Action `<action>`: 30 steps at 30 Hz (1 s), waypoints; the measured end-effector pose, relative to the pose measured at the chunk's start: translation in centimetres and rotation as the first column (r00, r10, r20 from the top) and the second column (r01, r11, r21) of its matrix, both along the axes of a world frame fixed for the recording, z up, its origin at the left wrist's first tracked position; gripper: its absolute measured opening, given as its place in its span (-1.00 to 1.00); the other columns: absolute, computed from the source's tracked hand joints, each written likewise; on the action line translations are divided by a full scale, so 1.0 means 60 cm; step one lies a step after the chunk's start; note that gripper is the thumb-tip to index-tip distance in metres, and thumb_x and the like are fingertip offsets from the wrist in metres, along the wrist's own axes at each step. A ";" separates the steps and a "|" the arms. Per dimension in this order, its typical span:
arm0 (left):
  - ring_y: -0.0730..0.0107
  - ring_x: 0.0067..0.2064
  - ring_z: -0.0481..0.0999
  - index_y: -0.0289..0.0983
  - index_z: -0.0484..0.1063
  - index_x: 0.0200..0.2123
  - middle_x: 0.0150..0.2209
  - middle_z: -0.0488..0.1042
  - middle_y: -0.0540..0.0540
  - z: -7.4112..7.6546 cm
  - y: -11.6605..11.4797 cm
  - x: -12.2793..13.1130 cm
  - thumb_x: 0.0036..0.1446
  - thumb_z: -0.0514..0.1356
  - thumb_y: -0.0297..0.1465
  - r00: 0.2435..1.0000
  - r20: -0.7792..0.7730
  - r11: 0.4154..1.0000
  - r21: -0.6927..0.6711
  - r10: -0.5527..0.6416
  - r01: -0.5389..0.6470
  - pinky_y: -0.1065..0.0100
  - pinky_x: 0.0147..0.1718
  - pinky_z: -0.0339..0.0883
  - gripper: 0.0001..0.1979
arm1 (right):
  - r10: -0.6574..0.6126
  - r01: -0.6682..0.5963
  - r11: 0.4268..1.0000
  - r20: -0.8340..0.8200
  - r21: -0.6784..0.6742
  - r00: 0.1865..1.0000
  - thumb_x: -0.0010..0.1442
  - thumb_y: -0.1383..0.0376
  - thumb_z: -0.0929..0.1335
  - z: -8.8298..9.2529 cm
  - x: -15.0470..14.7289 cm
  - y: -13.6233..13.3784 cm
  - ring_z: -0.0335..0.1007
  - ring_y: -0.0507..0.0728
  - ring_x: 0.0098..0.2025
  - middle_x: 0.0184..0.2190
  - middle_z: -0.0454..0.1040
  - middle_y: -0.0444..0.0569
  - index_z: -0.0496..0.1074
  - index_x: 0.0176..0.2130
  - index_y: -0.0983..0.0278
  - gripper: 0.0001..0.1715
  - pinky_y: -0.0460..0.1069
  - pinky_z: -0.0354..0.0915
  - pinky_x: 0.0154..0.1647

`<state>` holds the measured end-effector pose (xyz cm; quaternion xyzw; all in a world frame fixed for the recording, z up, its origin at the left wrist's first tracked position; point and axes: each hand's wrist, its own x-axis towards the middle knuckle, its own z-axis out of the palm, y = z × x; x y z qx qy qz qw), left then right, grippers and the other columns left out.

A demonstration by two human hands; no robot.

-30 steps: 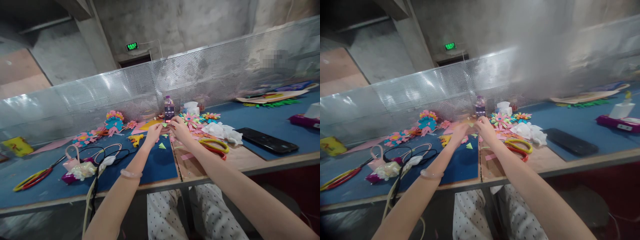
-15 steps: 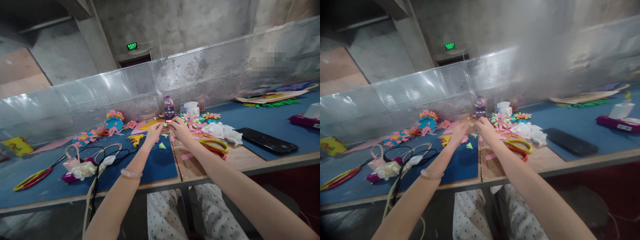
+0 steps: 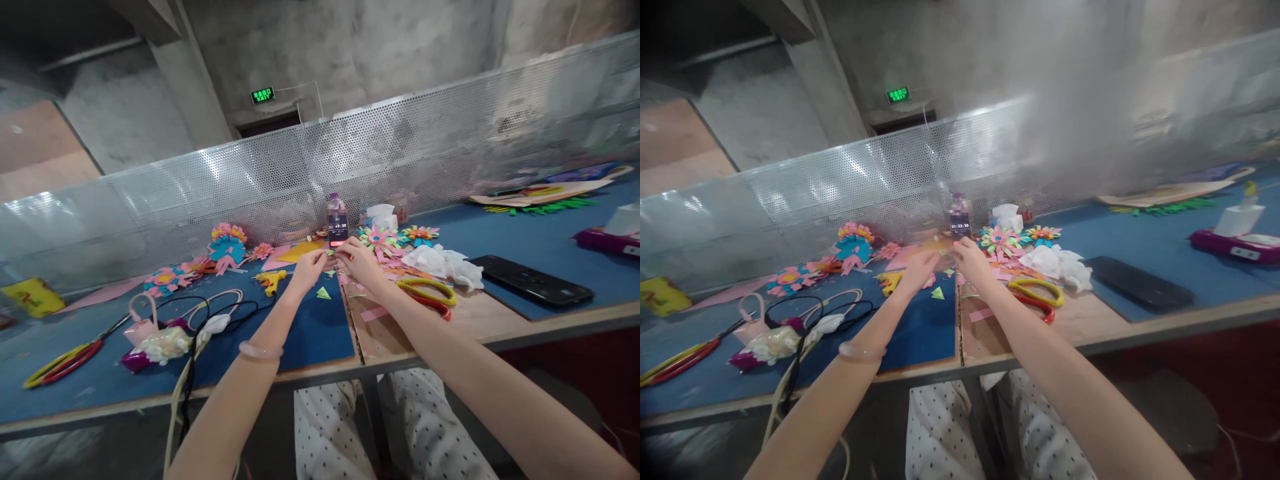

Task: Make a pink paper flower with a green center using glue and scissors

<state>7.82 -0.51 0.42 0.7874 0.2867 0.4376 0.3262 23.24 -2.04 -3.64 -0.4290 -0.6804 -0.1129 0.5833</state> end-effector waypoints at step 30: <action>0.23 -0.22 0.56 -0.36 0.46 -0.27 -0.28 0.57 -0.17 -0.002 0.001 0.002 0.09 0.13 -0.39 0.993 0.094 0.984 -0.159 -0.066 0.080 0.18 -0.13 0.39 -0.82 | 0.086 -0.107 0.992 -0.264 -0.068 0.961 0.09 0.25 0.35 0.006 -0.011 0.003 0.31 0.08 -0.35 -0.39 0.37 -0.06 0.44 -0.37 0.29 -0.86 -0.03 0.25 -0.33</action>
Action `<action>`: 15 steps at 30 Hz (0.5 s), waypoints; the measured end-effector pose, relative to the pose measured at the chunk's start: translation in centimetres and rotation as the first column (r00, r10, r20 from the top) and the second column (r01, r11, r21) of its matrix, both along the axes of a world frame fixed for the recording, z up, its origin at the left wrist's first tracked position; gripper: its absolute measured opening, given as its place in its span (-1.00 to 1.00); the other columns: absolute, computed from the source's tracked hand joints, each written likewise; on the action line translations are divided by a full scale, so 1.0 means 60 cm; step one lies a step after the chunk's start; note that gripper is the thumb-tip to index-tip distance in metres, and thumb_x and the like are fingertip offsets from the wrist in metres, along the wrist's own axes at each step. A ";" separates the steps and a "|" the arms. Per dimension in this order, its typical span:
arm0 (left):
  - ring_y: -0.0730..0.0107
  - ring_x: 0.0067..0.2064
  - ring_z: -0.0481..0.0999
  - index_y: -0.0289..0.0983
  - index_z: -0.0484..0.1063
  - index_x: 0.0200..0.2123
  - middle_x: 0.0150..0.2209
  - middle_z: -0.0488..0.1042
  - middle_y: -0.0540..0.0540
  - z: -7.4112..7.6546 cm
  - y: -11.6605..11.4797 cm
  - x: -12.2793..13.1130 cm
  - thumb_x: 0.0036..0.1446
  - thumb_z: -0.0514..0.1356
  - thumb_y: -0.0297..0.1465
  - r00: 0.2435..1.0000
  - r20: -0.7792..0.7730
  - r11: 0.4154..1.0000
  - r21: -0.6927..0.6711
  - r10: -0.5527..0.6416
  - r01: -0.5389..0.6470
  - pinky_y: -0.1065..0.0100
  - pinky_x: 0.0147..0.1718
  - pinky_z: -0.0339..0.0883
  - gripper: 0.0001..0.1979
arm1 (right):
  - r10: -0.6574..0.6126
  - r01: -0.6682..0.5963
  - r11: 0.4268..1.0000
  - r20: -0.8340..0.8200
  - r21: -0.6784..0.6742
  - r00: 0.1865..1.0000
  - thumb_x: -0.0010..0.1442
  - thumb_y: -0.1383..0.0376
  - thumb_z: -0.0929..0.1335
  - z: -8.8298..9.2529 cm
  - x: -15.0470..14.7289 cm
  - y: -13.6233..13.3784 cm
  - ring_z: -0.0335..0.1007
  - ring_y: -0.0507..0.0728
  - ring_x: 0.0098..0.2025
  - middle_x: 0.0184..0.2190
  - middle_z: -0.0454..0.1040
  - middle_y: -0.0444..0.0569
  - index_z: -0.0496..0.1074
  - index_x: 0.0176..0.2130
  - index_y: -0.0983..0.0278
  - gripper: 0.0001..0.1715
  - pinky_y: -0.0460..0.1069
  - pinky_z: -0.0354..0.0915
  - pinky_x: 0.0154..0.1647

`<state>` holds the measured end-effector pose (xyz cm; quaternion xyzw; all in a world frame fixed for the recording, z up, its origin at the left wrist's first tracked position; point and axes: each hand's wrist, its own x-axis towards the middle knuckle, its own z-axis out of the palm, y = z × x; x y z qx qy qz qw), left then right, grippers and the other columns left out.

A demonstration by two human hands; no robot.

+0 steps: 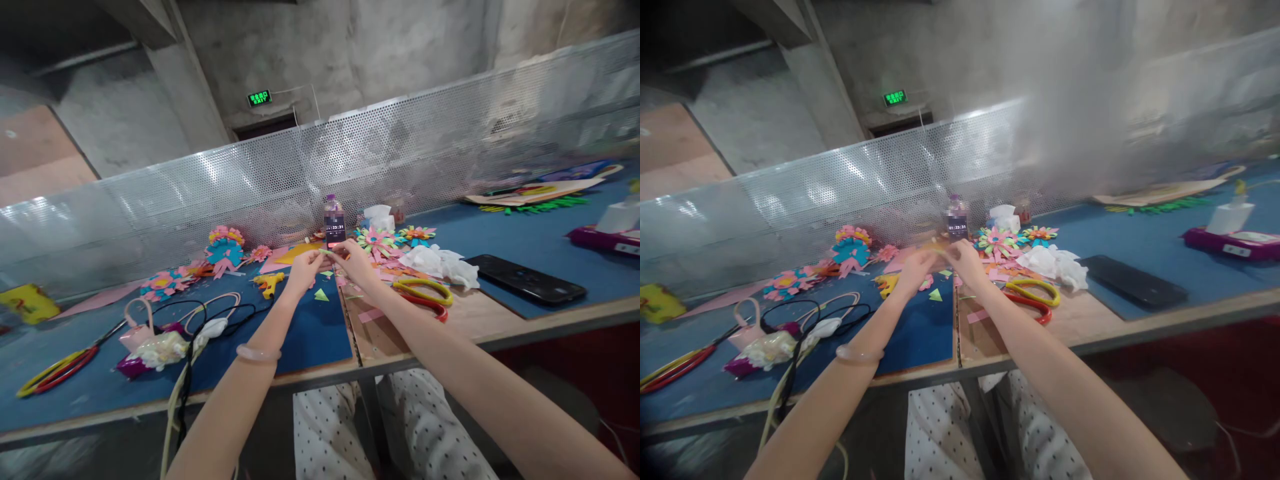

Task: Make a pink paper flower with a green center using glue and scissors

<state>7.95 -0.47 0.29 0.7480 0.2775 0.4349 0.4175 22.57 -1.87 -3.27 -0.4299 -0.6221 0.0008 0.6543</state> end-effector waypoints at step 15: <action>0.26 -0.26 0.57 -0.34 0.39 -0.29 -0.31 0.57 -0.15 -0.008 0.009 0.005 0.07 0.16 -0.39 0.988 0.144 0.994 -0.085 -0.050 0.063 0.15 -0.13 0.40 -0.85 | 0.132 -0.142 0.989 -0.178 -0.043 0.975 0.03 0.24 0.37 0.016 -0.008 -0.018 0.32 0.07 -0.40 -0.47 0.40 -0.09 0.46 -0.47 0.28 -0.86 -0.02 0.25 -0.34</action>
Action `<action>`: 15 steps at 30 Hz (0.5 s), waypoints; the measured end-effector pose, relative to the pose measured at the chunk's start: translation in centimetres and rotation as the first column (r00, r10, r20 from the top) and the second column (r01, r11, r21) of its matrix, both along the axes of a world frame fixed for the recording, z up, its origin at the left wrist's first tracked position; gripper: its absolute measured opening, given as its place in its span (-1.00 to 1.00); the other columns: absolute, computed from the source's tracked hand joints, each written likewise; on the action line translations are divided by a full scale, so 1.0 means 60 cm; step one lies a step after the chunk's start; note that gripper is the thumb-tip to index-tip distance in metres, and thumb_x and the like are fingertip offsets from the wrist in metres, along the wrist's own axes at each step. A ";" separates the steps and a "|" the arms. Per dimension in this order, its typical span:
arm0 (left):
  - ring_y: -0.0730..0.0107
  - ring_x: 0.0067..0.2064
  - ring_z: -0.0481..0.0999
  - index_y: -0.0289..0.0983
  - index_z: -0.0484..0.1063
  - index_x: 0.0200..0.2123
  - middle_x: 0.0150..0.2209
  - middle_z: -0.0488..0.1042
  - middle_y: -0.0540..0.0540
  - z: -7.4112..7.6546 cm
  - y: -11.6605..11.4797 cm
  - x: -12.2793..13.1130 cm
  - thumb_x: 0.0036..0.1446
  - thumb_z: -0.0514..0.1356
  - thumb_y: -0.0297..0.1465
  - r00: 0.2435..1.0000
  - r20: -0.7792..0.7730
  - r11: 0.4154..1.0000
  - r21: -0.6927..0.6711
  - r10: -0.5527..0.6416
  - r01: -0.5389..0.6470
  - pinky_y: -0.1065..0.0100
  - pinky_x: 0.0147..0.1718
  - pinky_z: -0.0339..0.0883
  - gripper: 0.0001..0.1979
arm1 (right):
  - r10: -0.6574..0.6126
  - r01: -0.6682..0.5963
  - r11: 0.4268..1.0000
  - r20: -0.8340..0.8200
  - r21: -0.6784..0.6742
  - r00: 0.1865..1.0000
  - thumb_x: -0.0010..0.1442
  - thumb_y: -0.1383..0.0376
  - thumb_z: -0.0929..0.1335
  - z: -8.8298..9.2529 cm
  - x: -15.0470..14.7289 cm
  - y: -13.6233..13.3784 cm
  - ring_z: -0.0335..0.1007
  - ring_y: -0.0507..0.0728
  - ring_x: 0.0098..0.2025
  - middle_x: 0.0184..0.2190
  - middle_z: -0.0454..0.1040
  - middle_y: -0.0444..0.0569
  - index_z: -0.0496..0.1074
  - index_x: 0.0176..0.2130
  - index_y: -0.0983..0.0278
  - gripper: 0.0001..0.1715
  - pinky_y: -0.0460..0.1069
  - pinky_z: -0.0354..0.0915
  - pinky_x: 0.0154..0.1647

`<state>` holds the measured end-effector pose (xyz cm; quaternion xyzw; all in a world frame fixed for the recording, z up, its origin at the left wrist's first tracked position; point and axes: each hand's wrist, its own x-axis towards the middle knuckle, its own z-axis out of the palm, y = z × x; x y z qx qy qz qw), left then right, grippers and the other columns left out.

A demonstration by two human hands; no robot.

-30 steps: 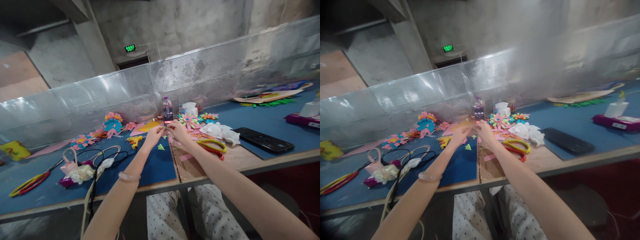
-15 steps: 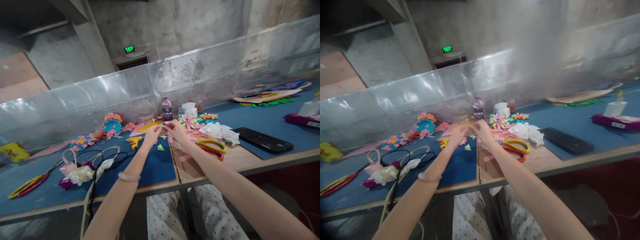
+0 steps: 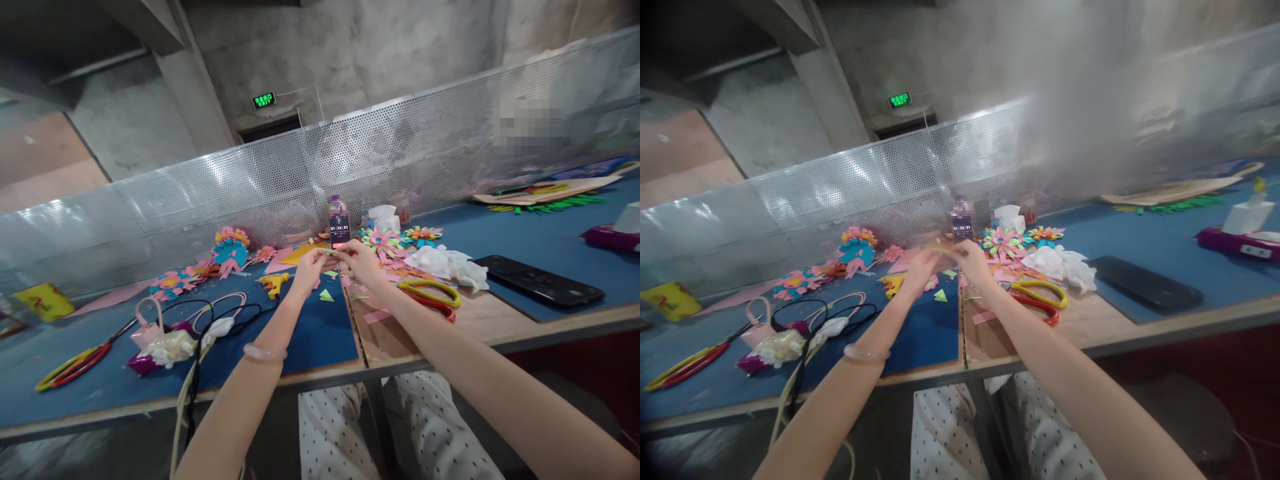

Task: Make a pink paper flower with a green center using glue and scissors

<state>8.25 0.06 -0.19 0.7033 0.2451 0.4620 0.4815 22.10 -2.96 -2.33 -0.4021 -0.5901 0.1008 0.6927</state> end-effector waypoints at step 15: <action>0.23 -0.24 0.57 -0.34 0.43 -0.31 -0.29 0.58 -0.15 0.010 -0.008 0.001 0.08 0.14 -0.46 1.000 0.011 1.000 -0.014 -0.014 0.014 0.15 -0.12 0.40 -0.89 | 0.123 -0.148 0.978 -0.163 -0.148 0.979 -0.08 0.10 0.41 0.000 0.006 -0.002 0.27 0.01 -0.59 -0.56 0.45 -0.11 0.48 -0.45 0.30 -0.70 -0.08 0.19 -0.59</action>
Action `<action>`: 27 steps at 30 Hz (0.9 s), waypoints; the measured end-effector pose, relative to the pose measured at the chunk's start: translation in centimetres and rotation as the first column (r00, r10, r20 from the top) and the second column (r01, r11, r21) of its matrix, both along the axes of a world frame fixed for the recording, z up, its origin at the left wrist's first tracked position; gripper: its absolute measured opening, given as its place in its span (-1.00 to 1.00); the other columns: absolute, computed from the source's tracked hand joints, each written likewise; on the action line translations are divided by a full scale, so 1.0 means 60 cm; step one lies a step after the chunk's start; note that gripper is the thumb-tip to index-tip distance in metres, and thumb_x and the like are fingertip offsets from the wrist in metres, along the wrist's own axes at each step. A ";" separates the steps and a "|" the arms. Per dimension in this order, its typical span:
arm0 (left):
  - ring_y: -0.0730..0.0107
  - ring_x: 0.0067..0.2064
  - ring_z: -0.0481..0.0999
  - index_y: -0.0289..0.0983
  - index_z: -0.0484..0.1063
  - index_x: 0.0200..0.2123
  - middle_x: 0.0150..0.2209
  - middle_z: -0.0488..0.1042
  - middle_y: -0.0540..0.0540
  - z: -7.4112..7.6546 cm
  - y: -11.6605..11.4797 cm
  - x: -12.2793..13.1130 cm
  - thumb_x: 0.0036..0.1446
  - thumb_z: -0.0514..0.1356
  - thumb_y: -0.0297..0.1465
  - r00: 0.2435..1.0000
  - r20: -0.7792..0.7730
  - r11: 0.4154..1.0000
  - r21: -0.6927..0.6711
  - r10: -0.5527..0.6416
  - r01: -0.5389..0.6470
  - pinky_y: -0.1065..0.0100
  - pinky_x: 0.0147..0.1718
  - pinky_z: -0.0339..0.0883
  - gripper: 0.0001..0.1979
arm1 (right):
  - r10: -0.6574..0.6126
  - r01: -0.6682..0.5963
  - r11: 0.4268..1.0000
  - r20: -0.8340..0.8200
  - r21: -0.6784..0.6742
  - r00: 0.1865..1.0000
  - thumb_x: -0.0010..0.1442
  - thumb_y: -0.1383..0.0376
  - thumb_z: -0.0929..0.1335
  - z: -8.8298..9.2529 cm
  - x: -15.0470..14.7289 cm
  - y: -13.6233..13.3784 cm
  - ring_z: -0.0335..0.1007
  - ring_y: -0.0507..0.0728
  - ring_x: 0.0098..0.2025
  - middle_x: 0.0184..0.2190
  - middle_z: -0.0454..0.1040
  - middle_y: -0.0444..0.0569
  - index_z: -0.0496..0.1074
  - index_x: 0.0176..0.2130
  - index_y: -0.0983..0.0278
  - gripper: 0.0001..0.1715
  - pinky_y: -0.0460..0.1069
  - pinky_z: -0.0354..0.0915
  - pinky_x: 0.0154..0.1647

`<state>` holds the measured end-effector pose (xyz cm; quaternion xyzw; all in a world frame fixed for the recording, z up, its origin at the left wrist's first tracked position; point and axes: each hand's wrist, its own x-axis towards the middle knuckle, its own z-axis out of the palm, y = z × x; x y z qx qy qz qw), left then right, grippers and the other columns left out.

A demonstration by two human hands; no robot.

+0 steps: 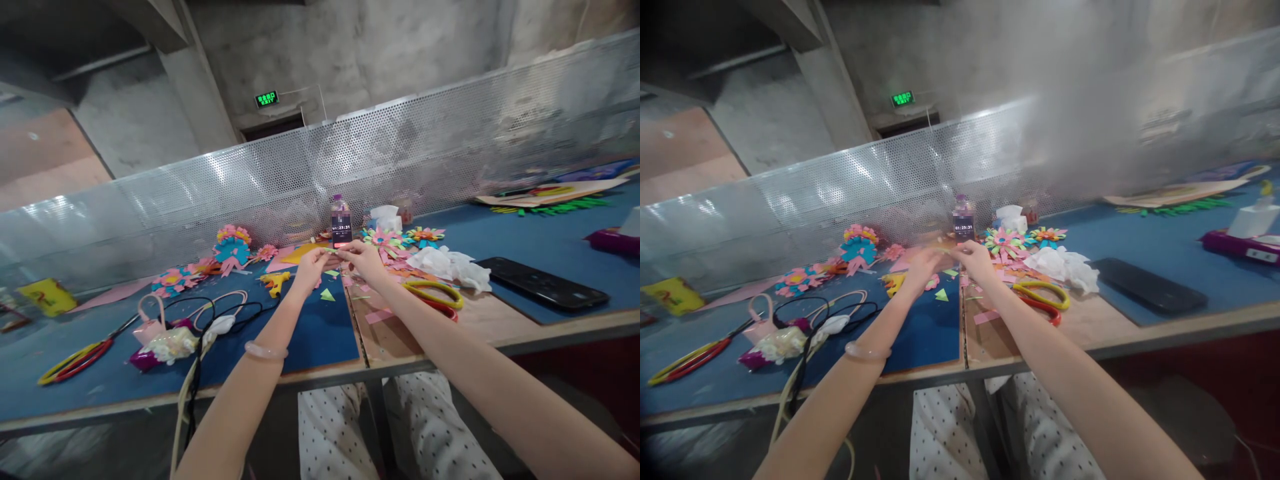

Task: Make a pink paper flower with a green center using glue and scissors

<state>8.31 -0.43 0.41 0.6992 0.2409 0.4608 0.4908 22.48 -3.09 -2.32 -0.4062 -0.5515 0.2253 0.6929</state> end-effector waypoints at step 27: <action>0.20 -0.28 0.58 -0.36 0.43 -0.32 -0.36 0.59 -0.18 -0.003 0.002 -0.005 0.07 0.18 -0.37 0.998 -0.029 0.997 -0.065 -0.049 0.047 0.11 -0.14 0.40 -0.84 | 0.182 -0.186 0.979 -0.053 -0.079 0.982 -0.05 0.17 0.40 0.002 0.003 -0.008 0.33 0.01 -0.51 -0.45 0.49 -0.06 0.50 -0.40 0.30 -0.76 -0.08 0.27 -0.52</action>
